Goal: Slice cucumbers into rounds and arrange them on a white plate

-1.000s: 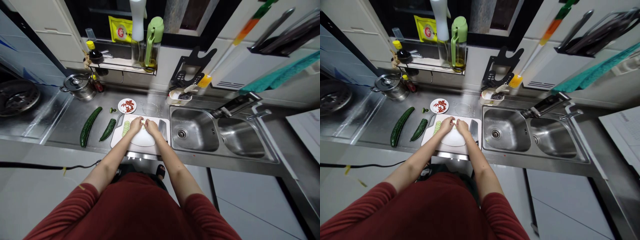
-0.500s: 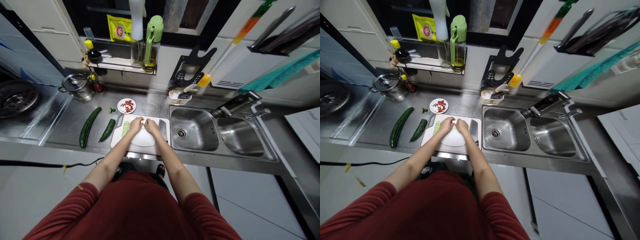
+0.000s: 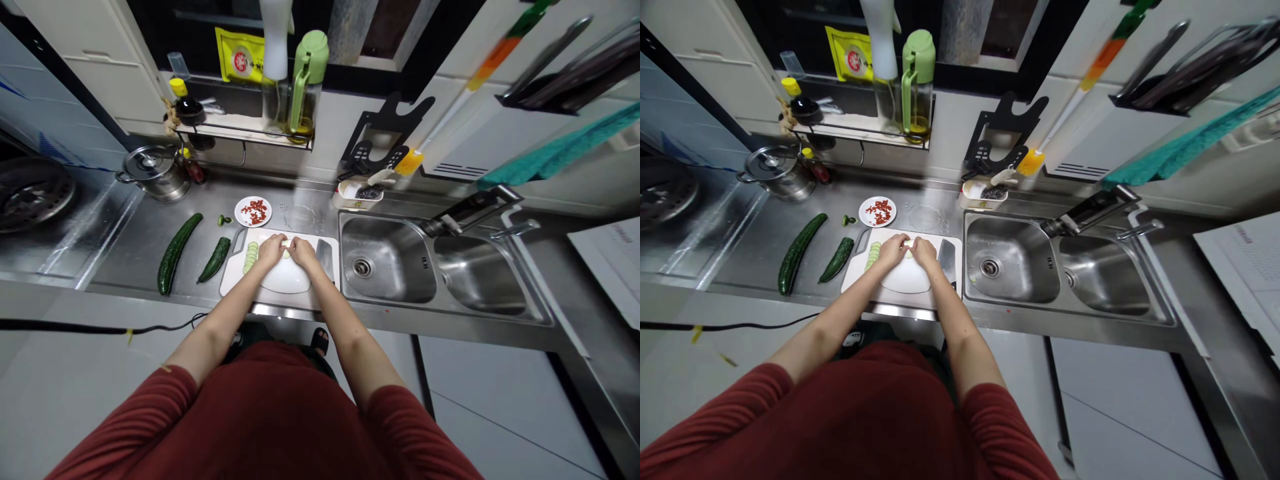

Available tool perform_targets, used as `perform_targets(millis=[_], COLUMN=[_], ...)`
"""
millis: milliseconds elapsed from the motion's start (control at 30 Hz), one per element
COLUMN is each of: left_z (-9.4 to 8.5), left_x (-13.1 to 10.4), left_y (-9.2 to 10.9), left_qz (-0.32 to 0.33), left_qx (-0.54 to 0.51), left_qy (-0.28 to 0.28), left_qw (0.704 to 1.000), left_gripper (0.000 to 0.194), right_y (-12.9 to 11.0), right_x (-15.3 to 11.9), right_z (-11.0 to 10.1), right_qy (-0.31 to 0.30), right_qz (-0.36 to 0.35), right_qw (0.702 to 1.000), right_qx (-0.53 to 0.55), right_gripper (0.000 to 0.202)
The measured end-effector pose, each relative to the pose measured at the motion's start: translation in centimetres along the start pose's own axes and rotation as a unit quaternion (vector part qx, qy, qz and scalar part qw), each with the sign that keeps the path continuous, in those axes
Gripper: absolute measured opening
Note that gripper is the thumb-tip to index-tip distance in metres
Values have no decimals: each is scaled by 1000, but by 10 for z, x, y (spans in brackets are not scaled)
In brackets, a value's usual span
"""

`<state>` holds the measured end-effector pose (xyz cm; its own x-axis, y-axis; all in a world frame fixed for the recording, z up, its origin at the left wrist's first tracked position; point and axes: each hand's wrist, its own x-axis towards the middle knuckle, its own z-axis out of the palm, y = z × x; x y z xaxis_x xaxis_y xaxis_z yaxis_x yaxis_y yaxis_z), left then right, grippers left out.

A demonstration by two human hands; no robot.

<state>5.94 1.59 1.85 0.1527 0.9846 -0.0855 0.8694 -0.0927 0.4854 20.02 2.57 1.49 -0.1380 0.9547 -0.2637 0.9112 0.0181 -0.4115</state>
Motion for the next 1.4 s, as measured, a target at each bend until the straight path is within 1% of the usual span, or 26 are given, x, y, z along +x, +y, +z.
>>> perform_targets(millis=[267, 333, 433, 500, 700, 1033, 1267, 1400], left_z=[-2, -1, 0, 0, 0, -3, 0, 0], left_x=[-1, 0, 0, 0, 1, 0, 1, 1], left_y=[2, 1, 1, 0, 0, 1, -2, -3], left_qz=[-10, -10, -5, -6, -6, -4, 17, 19], left_qx=[4, 0, -8, -9, -9, 2, 13, 8], left_qy=[-8, -5, -2, -4, -4, -14, 1, -2], left_qw=[1000, 1000, 1000, 1000, 1000, 1000, 1000, 1000], left_gripper=[29, 29, 29, 29, 29, 30, 28, 29], right_y=[-3, -5, -9, -11, -13, -10, -10, -10], right_x=[-31, -38, -42, -44, -46, -41, -41, -42], right_z=[8, 10, 11, 11, 12, 8, 7, 8], right_qy=[47, 43, 21, 15, 22, -5, -1, 7], right_qz=[-42, -43, -33, -28, -31, -45, -45, -45], right_qw=[997, 997, 997, 996, 994, 995, 995, 995], right_qx=[-32, -47, -69, -80, -100, -91, -89, -89], right_gripper=[26, 29, 34, 35, 36, 35, 34, 34])
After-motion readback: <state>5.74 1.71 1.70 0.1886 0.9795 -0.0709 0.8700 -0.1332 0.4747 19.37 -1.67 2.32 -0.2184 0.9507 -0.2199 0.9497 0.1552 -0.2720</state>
